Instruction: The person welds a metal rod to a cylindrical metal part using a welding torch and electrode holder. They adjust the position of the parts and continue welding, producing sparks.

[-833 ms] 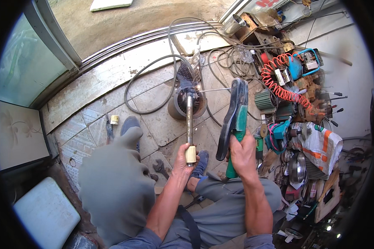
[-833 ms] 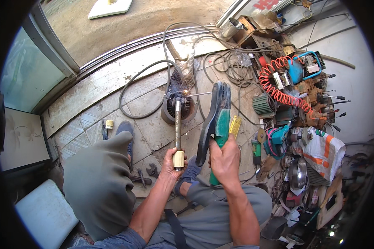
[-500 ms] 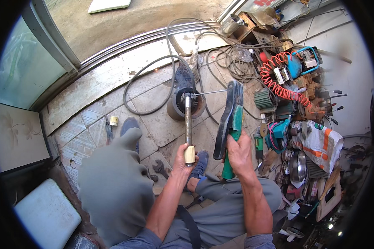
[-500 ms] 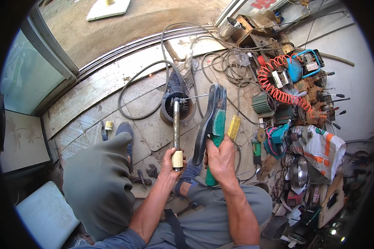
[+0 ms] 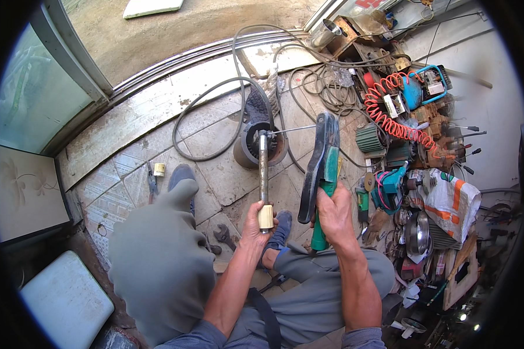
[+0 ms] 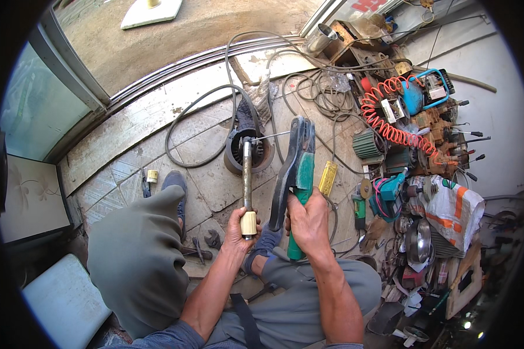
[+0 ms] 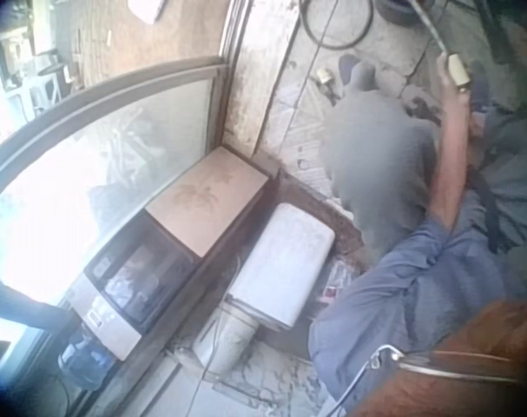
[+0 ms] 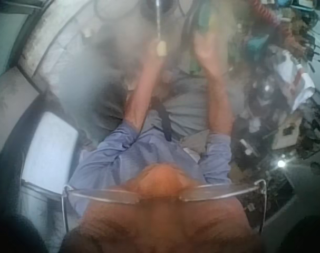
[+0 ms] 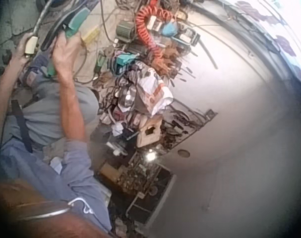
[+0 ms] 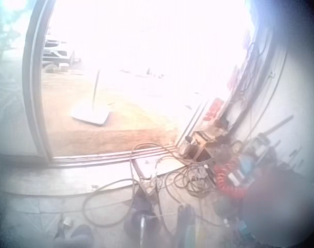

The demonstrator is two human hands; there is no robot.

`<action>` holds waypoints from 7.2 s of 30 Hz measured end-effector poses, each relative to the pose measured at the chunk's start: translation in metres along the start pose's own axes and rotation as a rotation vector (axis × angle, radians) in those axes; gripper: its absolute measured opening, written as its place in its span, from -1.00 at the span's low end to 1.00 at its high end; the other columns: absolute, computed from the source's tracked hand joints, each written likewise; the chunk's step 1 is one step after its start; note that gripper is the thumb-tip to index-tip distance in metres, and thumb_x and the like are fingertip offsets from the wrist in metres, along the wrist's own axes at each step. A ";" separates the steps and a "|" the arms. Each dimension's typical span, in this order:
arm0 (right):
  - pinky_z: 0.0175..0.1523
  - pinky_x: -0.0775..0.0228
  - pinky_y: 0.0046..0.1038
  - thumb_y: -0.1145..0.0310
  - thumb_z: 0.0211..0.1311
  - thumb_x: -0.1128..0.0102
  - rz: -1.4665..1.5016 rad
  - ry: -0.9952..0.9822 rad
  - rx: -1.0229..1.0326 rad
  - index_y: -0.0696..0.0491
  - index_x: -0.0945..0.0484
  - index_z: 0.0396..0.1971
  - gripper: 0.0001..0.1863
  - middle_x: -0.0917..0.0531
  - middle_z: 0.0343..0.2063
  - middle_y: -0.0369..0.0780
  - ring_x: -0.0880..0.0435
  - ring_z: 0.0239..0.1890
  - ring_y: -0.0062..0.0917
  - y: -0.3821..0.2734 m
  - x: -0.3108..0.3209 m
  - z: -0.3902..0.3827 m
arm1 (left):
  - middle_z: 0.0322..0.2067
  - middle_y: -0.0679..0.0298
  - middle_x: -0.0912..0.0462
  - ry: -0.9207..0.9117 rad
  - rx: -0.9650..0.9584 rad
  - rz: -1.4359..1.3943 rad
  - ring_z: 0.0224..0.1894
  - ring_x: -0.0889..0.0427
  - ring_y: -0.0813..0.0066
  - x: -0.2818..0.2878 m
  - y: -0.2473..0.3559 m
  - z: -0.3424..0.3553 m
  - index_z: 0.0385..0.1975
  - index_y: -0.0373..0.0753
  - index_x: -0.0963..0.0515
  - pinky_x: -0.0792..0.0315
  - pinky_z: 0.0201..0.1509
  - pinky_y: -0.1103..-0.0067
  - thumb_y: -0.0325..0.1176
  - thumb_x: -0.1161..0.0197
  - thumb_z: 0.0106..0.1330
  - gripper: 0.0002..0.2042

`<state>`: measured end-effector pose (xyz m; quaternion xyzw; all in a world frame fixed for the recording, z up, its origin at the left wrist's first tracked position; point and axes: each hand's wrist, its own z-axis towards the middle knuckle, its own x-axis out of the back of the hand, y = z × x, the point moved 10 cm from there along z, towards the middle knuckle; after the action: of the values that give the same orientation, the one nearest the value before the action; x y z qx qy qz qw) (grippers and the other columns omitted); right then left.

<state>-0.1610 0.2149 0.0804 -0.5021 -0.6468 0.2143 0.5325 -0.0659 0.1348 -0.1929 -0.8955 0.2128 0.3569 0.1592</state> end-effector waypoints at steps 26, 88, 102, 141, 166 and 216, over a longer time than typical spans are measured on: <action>-0.64 -0.34 -0.46 0.30 0.42 -0.13 -0.010 0.003 -0.002 0.17 -0.40 -0.37 -0.75 -0.51 -0.72 -0.28 -0.51 -0.73 -0.59 -0.002 -0.001 0.001 | -0.46 0.20 -0.63 -0.008 -0.005 -0.007 -0.48 -0.65 0.40 0.002 -0.001 0.004 -0.18 -0.30 -0.60 -0.64 -0.45 0.50 -0.11 -0.33 0.28 -0.65; -0.39 -0.42 -0.30 0.24 0.34 -0.26 -0.216 0.037 0.045 0.24 -0.50 -0.31 -0.68 -0.59 -0.65 -0.14 -0.63 -0.55 -0.44 -0.004 0.005 0.002 | -0.42 0.19 -0.65 -0.053 -0.011 -0.033 -0.47 -0.67 0.38 -0.004 0.003 0.000 -0.16 -0.32 -0.60 -0.66 -0.46 0.49 -0.13 -0.33 0.30 -0.65; -0.63 -0.34 -0.44 0.29 0.39 -0.22 -0.051 0.038 -0.023 0.19 -0.43 -0.33 -0.73 -0.52 -0.73 -0.28 -0.51 -0.73 -0.61 -0.003 0.005 0.001 | -0.46 0.20 -0.63 0.028 -0.010 0.002 -0.57 -0.60 0.39 0.000 0.001 -0.001 -0.18 -0.26 -0.63 -0.59 -0.49 0.52 -0.09 -0.36 0.24 -0.65; -0.63 -0.33 -0.45 0.31 0.38 -0.19 -0.069 0.021 0.000 0.19 -0.40 -0.36 -0.74 -0.50 -0.73 -0.30 -0.50 -0.72 -0.62 -0.003 0.000 0.004 | -0.44 0.19 -0.62 0.016 -0.015 -0.013 -0.47 -0.65 0.40 -0.003 0.002 -0.004 -0.16 -0.33 -0.59 -0.66 -0.47 0.52 -0.13 -0.32 0.29 -0.65; -0.64 -0.32 -0.44 0.28 0.38 -0.20 -0.072 0.013 0.021 0.19 -0.40 -0.37 -0.72 -0.49 -0.74 -0.30 -0.50 -0.73 -0.62 -0.005 -0.001 0.005 | -0.46 0.19 -0.62 0.041 -0.023 0.022 -0.55 -0.59 0.39 -0.001 0.003 -0.003 -0.16 -0.25 -0.62 -0.57 -0.46 0.55 -0.09 -0.35 0.23 -0.64; -0.66 -0.34 -0.52 0.30 0.45 -0.09 -0.017 -0.007 -0.027 0.15 -0.47 -0.30 -0.79 -0.55 -0.67 -0.30 -0.50 -0.73 -0.63 -0.001 0.000 0.005 | -0.46 0.20 -0.62 0.014 -0.005 0.007 -0.57 -0.60 0.39 0.000 0.001 0.000 -0.16 -0.27 -0.62 -0.59 -0.47 0.55 -0.08 -0.35 0.25 -0.63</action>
<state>-0.1661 0.2159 0.0793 -0.5028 -0.6559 0.2028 0.5252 -0.0664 0.1341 -0.1925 -0.8977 0.2160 0.3518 0.1542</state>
